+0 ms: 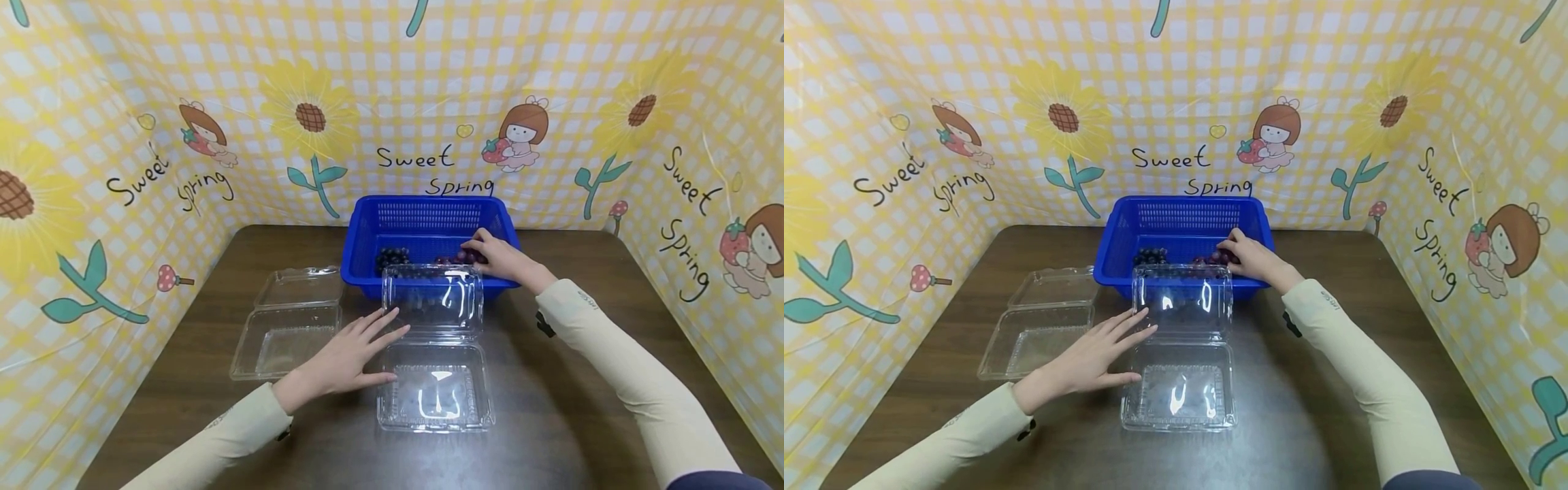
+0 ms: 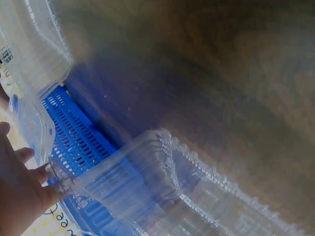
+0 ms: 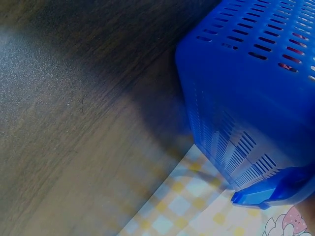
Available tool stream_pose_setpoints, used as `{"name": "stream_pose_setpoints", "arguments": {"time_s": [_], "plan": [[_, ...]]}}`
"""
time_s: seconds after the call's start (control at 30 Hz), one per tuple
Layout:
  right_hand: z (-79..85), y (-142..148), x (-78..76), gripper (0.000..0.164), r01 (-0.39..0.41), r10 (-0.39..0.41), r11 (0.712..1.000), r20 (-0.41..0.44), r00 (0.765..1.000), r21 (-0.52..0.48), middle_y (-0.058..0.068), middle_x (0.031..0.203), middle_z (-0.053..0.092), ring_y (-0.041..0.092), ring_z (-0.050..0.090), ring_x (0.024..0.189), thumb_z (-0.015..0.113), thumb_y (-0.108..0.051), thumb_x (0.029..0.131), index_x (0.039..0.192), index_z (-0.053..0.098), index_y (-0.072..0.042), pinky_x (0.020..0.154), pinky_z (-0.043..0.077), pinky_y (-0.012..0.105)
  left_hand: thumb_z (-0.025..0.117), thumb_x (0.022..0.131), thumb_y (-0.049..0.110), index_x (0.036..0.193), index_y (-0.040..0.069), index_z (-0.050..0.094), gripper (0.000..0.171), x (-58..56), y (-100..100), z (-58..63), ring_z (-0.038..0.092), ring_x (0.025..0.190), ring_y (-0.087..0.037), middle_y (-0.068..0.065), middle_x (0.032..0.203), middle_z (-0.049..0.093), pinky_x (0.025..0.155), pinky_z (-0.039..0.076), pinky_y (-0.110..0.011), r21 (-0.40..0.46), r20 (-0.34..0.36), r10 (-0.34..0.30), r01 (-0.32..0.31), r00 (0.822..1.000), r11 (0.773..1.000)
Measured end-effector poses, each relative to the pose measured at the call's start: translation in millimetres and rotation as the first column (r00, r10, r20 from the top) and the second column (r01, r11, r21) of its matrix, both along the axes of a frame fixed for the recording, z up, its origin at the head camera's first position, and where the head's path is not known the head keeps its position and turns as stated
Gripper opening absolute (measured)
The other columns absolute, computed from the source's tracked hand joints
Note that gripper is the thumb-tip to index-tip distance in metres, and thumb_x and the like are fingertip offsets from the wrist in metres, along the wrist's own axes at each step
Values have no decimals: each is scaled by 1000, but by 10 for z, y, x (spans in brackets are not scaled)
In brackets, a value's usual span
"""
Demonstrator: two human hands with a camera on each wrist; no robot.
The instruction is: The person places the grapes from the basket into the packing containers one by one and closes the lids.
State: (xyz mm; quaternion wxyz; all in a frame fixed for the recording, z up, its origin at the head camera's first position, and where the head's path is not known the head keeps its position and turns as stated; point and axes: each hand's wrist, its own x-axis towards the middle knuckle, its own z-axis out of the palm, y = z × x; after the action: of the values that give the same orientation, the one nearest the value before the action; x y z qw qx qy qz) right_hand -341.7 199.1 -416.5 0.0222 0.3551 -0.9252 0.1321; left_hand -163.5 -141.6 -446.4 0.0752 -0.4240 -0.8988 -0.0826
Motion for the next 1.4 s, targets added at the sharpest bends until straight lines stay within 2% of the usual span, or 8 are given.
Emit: {"name": "stream_pose_setpoints", "arguments": {"time_s": [0.27,0.67,0.97,1.2,1.4], "plan": [[21,7,7,42,-15,14,1000,-22,1000,-16,15,111,44,23,51,84,64,-14,86,126,56,-2,73,45,36,37,85,70,148,29,20,78,48,1,-67,16,141,-31,-7,156,13,103,32,-56,-27,-1,39,-39,999,999],[32,11,6,42,13,-13,999,-17,1000,-32,16,115,44,25,54,88,66,-13,85,124,55,-1,76,48,38,38,84,71,148,27,24,79,135,48,-160,13,141,-36,-11,155,14,103,31,-58,-13,-30,32,-33,999,999],[35,6,27,35,14,-15,998,-24,1000,-62,14,112,44,25,54,88,66,-12,85,116,57,0,76,48,39,36,84,72,148,28,23,78,164,49,-171,14,141,-35,-10,156,13,104,29,-58,-31,7,52,-51,999,998],[1,2,29,28,-11,2,992,-71,997,-124,13,109,45,25,54,86,66,-8,82,108,59,0,75,48,38,35,86,71,148,29,23,76,186,32,-185,11,141,-34,-8,156,10,104,27,-59,-55,44,58,-56,997,997],[-5,1,27,26,-15,4,991,-83,997,-131,13,108,45,25,54,87,66,-8,82,106,59,-2,75,49,39,36,86,69,148,32,22,73,191,24,-208,9,142,-33,-6,157,6,105,26,-59,-73,70,61,-56,996,996]]}}
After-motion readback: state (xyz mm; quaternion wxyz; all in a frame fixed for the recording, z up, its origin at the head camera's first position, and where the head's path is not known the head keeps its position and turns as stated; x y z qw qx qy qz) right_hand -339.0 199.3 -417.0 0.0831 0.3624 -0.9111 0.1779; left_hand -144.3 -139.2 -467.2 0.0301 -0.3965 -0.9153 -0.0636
